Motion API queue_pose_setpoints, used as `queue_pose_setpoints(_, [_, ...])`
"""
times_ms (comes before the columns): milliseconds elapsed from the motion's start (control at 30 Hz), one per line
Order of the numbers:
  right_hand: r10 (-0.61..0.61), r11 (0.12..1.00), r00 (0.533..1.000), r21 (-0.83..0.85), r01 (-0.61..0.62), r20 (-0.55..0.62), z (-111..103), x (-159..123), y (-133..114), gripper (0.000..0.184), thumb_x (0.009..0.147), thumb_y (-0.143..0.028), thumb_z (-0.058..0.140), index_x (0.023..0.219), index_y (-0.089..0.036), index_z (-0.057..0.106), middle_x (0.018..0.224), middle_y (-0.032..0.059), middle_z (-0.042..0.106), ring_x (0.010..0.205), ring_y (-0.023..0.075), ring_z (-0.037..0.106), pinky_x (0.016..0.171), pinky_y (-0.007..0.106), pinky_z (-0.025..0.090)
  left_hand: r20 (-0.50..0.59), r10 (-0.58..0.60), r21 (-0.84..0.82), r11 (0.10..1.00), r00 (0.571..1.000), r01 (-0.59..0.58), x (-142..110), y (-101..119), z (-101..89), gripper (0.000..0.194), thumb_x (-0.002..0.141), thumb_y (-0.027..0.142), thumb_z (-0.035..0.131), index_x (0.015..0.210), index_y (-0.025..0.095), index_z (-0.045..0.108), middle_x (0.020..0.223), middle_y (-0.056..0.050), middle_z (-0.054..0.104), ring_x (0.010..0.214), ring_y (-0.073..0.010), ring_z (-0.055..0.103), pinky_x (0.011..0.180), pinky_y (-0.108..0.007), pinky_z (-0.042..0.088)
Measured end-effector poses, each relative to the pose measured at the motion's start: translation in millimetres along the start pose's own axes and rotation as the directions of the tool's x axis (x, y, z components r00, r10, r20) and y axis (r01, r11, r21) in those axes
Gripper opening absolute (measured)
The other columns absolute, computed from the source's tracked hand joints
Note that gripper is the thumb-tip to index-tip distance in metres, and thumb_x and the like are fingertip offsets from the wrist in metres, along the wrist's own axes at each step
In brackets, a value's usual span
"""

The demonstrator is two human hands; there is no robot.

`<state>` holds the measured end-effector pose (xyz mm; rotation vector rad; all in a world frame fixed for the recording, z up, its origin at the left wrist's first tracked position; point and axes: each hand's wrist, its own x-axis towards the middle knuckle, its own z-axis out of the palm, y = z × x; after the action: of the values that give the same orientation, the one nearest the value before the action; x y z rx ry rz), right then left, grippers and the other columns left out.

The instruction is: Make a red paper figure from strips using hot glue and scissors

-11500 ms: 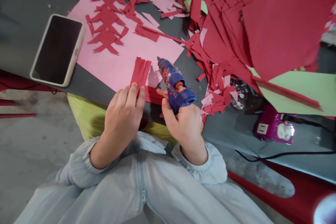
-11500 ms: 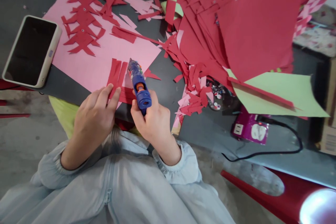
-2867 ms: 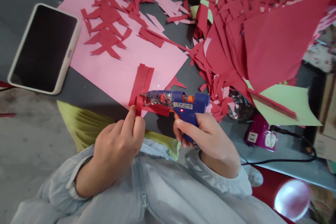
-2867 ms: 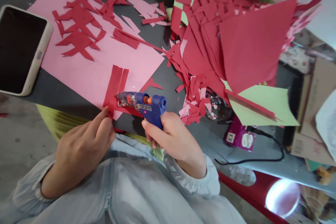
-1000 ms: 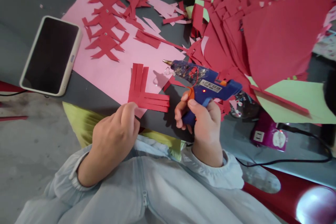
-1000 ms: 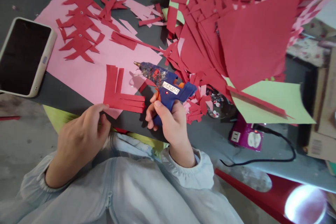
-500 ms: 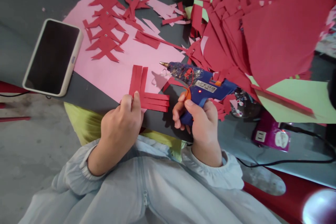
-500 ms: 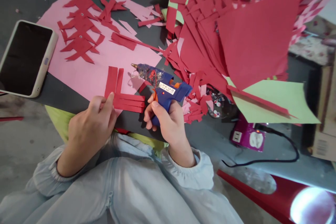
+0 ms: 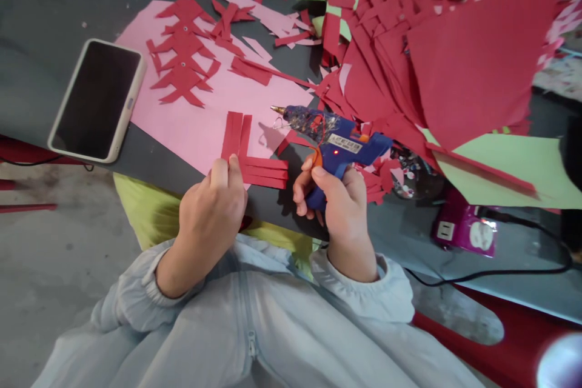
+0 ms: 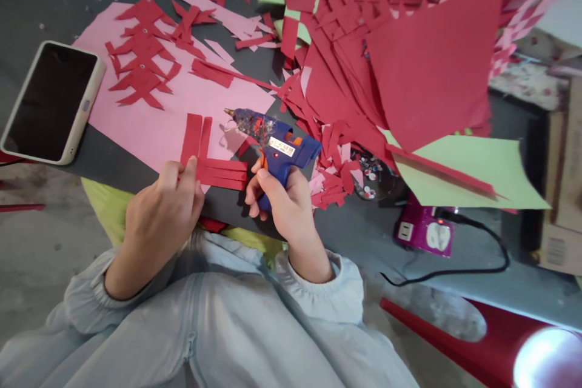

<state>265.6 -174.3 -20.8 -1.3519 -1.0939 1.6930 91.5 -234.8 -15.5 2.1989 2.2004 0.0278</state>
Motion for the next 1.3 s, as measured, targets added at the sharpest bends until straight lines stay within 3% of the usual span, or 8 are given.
queue_pose_setpoints(200, [-0.052, 0.999, 0.999, 0.006, 0.052, 0.014, 0, 3, 1, 0.026, 0.084, -0.046, 0.064, 0.088, -0.022, 0.053, 0.052, -0.0074, 0.061, 0.034, 0.0080, 0.051, 0.030, 0.017, 0.032, -0.049, -0.005, 0.013, 1.000, 0.999, 0.006, -3, 1, 2.8, 0.046, 0.095, 0.018, 0.042, 0.136, 0.005, 0.058, 0.097, -0.014, 0.068, 0.074, -0.0197, 0.069, 0.055, -0.028, 0.047])
queue_pose_setpoints(467, [-0.071, 0.997, 0.997, 0.024, 0.070, 0.020, 1, 6, 2, 0.028, 0.082, -0.047, 0.066, 0.086, -0.022, 0.053, 0.050, -0.0068, 0.061, 0.034, 0.0082, 0.051, 0.030, 0.017, 0.032, -0.275, -0.116, -0.099, 0.991, 0.955, 0.092, -7, -3, 7.5, 0.033, 0.093, 0.021, 0.045, 0.120, 0.017, 0.064, 0.086, -0.005, 0.072, 0.061, -0.0135, 0.063, 0.051, -0.027, 0.037])
queue_pose_setpoints(633, [-0.074, 0.996, 0.997, 0.043, 0.073, 0.026, 1, 7, 3, 0.030, 0.082, -0.048, 0.066, 0.088, -0.022, 0.053, 0.050, -0.0068, 0.061, 0.034, 0.0081, 0.051, 0.030, 0.017, 0.032, -0.251, -0.233, -0.224, 0.958, 0.939, 0.178, -8, -11, 4.3, 0.015, 0.095, 0.029, 0.051, 0.093, 0.019, 0.063, 0.067, 0.001, 0.067, 0.054, -0.0119, 0.057, 0.050, -0.024, 0.032])
queue_pose_setpoints(800, [-0.081, 0.996, 0.996, 0.041, 0.080, 0.023, 2, 9, 5, 0.033, 0.081, -0.051, 0.068, 0.086, -0.022, 0.052, 0.050, -0.0071, 0.059, 0.033, 0.0079, 0.050, 0.030, 0.017, 0.031, -0.249, -0.278, -0.344, 0.921, 0.928, 0.184, -7, -19, 5.2, 0.029, 0.099, 0.037, 0.047, 0.079, 0.020, 0.059, 0.060, 0.002, 0.061, 0.054, -0.0114, 0.054, 0.053, -0.023, 0.034])
queue_pose_setpoints(900, [-0.088, 0.995, 0.996, 0.048, 0.086, 0.028, 2, 9, 6, 0.034, 0.081, -0.052, 0.068, 0.087, -0.022, 0.052, 0.050, -0.0070, 0.059, 0.033, 0.0081, 0.051, 0.030, 0.017, 0.031, -0.322, -0.243, -0.324, 0.936, 0.915, 0.134, -4, -24, 6.5, 0.031, 0.100, 0.032, 0.043, 0.078, 0.020, 0.062, 0.071, -0.002, 0.065, 0.065, -0.0129, 0.058, 0.061, -0.024, 0.040])
queue_pose_setpoints(1067, [-0.094, 0.994, 0.995, 0.061, 0.092, 0.028, 2, 10, 6, 0.032, 0.081, -0.048, 0.068, 0.086, -0.021, 0.052, 0.050, -0.0073, 0.059, 0.033, 0.0080, 0.051, 0.030, 0.017, 0.031, -0.328, -0.096, -0.187, 0.982, 0.940, 0.035, 3, -28, 10.2, 0.029, 0.097, 0.027, 0.047, 0.107, 0.022, 0.074, 0.105, -0.009, 0.068, 0.089, -0.0198, 0.062, 0.078, -0.032, 0.049])
queue_pose_setpoints(1300, [-0.095, 0.992, 0.995, 0.082, 0.092, 0.043, 2, 10, 6, 0.031, 0.081, -0.047, 0.067, 0.087, -0.021, 0.052, 0.049, -0.0078, 0.059, 0.033, 0.0076, 0.050, 0.030, 0.016, 0.031, -0.291, 0.050, -0.065, 0.995, 0.956, -0.072, 5, -29, 13.8, 0.033, 0.099, 0.029, 0.045, 0.106, 0.019, 0.075, 0.108, -0.011, 0.068, 0.090, -0.0228, 0.061, 0.081, -0.038, 0.050])
